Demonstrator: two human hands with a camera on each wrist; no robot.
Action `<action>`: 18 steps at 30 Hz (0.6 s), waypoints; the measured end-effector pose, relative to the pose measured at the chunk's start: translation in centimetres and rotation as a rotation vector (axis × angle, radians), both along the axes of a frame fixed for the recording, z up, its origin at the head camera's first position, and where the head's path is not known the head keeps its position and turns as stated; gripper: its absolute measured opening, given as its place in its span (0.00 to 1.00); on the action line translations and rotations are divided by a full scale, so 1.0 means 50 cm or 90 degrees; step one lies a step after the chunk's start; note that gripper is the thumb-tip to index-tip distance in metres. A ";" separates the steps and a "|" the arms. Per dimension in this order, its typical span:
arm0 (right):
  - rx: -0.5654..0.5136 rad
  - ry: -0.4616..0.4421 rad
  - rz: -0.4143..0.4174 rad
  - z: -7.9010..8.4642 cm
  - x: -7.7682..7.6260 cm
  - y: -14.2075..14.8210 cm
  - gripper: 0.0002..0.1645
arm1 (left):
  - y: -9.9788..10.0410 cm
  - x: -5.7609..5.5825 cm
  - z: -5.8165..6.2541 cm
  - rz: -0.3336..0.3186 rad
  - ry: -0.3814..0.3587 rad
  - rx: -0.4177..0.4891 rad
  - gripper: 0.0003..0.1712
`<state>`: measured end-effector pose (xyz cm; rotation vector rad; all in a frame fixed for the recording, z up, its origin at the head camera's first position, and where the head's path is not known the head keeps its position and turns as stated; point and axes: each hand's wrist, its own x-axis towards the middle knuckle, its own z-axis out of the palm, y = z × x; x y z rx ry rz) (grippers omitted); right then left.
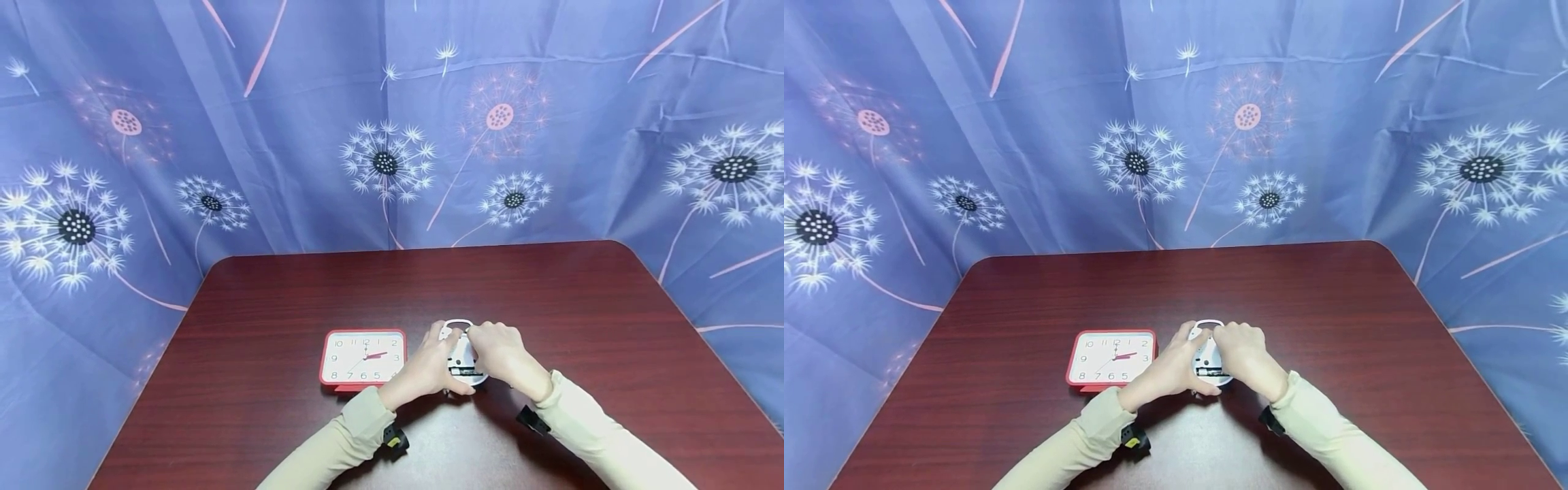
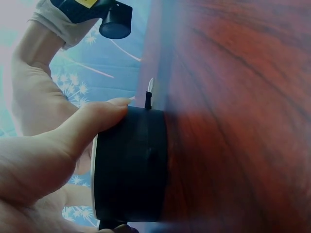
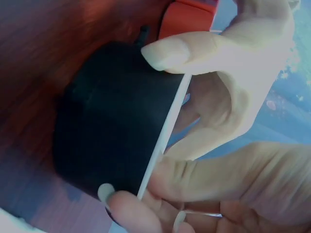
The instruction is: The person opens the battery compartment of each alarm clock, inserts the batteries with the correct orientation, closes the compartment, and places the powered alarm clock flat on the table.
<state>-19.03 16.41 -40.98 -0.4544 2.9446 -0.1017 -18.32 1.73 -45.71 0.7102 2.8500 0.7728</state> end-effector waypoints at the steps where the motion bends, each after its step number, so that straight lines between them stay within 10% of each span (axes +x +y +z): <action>1: 0.000 -0.001 0.001 0.000 0.000 0.001 0.18 | 0.000 0.000 0.000 -0.001 -0.001 0.001 0.57; 18: -0.108 -0.023 0.017 -0.006 -0.002 0.033 0.14 | 0.000 0.001 -0.001 0.003 0.013 -0.026 0.58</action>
